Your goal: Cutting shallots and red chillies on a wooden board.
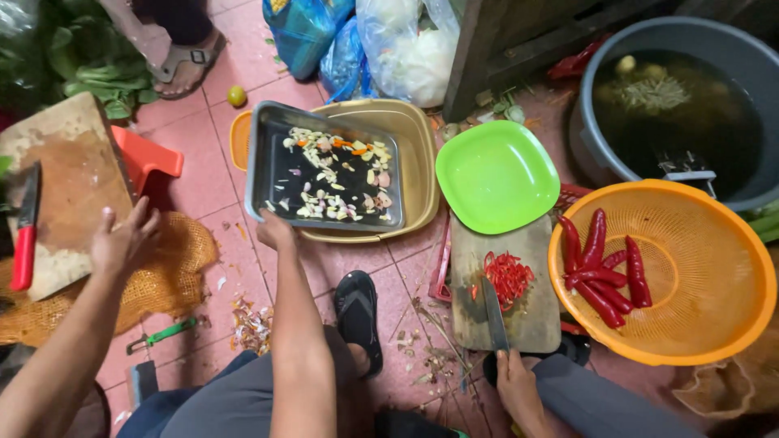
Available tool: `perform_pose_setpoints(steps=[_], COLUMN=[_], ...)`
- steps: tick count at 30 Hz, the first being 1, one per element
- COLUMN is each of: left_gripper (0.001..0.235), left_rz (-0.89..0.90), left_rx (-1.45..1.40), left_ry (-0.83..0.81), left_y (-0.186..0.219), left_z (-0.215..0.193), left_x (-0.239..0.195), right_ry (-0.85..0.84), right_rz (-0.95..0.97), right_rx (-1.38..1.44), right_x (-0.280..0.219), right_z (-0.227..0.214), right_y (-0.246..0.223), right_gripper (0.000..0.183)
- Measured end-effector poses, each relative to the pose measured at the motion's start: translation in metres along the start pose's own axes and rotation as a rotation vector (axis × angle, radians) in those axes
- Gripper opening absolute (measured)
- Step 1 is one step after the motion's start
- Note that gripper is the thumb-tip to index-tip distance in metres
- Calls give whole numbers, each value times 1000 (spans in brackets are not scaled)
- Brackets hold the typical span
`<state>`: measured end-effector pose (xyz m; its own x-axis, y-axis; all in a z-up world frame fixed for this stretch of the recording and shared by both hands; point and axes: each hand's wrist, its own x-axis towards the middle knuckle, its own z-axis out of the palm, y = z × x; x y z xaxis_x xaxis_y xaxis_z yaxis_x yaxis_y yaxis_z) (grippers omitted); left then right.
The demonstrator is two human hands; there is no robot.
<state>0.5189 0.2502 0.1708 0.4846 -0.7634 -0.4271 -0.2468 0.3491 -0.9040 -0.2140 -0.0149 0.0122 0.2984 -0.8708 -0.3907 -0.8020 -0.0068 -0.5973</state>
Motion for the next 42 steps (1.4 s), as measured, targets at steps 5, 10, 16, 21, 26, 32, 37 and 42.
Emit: perform_pose_setpoints(steps=[5, 10, 16, 21, 26, 32, 37, 42], left_gripper=[72, 45, 31, 44, 73, 88, 80, 62], left_rz=[36, 547, 1339, 1470, 1645, 1404, 1135, 1330], left_rx=[134, 748, 2053, 2232, 2537, 2899, 2540, 2430], left_ry=[191, 224, -31, 68, 262, 321, 253, -16], left_y=[21, 31, 177, 177, 182, 200, 192, 256], left_z=[19, -80, -199, -210, -197, -189, -229, -331], left_x=[-33, 16, 202, 209, 217, 183, 149, 126], right_ry=[15, 35, 54, 45, 59, 134, 314, 29], right_rz=[8, -5, -32, -8, -65, -52, -264, -149], right_rx=[41, 80, 81, 52, 76, 150, 248, -184], right_x=[-4, 0, -2, -3, -1, -27, -18, -9], right_z=[-11, -1, 2, -1, -3, -40, -40, 9], right_y=[-14, -2, 5, -1, -3, -40, -36, -23], right_gripper=[36, 36, 35, 34, 33, 32, 32, 29])
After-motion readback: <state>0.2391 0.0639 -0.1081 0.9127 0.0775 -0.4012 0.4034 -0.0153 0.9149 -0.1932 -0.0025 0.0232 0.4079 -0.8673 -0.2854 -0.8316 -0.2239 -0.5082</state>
